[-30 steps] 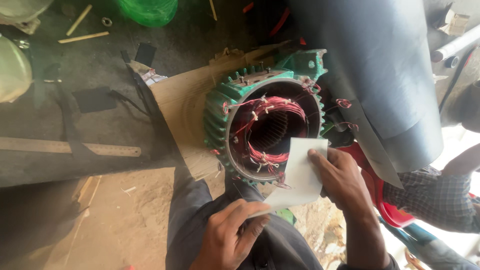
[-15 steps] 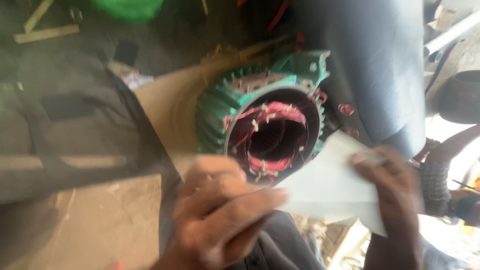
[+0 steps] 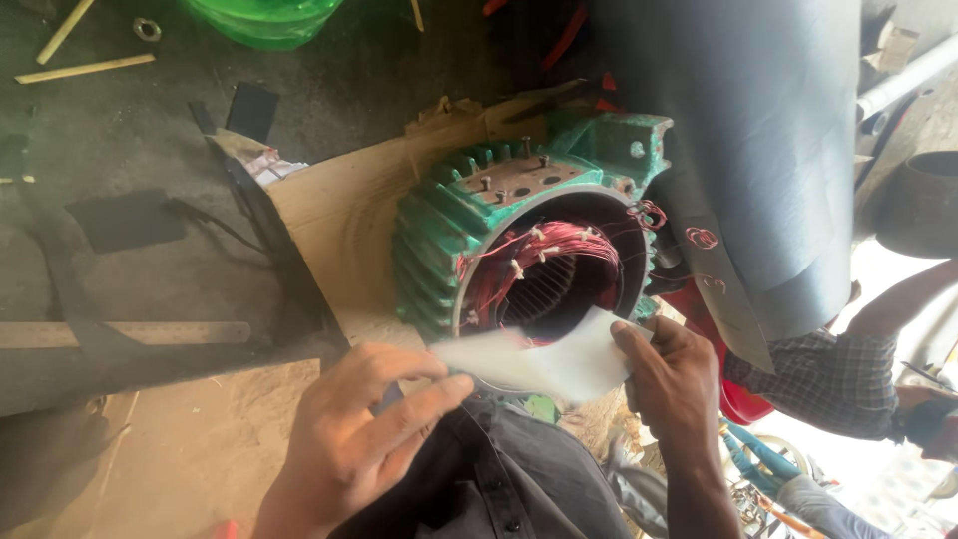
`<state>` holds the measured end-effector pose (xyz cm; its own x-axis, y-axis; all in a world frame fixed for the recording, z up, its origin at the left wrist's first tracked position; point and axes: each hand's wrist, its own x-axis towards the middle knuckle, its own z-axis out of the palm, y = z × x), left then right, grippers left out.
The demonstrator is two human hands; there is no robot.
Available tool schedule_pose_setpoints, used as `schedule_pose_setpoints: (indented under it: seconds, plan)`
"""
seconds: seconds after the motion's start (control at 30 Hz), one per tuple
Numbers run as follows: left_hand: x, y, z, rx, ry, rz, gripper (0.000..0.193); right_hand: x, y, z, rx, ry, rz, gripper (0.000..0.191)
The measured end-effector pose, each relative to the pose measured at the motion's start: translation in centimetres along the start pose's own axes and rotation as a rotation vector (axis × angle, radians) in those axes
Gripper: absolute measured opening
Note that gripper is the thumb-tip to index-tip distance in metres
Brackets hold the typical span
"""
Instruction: The person is repairing an electrical motor by inserting white insulating paper into the copper windings. They use scissors to cut the paper from a large roll and carefully tuck it into the slots of the motor stator.
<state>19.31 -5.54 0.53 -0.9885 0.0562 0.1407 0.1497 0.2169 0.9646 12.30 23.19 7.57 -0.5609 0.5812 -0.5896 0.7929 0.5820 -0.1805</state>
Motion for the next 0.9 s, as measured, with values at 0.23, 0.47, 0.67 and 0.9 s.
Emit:
schedule_pose_setpoints:
  seconds: [0.23,0.47,0.67,0.9]
  plan:
    - [3.1,0.9,0.7,-0.005,-0.018,0.009,0.048,0.9,-1.3,0.7,-0.088,0.066,-0.071,0.030]
    - [7.1,2.4,1.6,0.220,-0.155,0.180,0.045,1.1,-2.9,0.7,-0.266,0.117,-0.134,0.026]
    - [8.0,5.9,2.1,0.079,-0.224,0.205,0.028,1.9,-1.4,0.3,-0.347,0.112,-0.274,0.030]
    - [10.7,6.2,11.5,0.551,-0.538,0.128,0.100,1.5,1.6,1.0,0.007,0.086,-0.193,0.026]
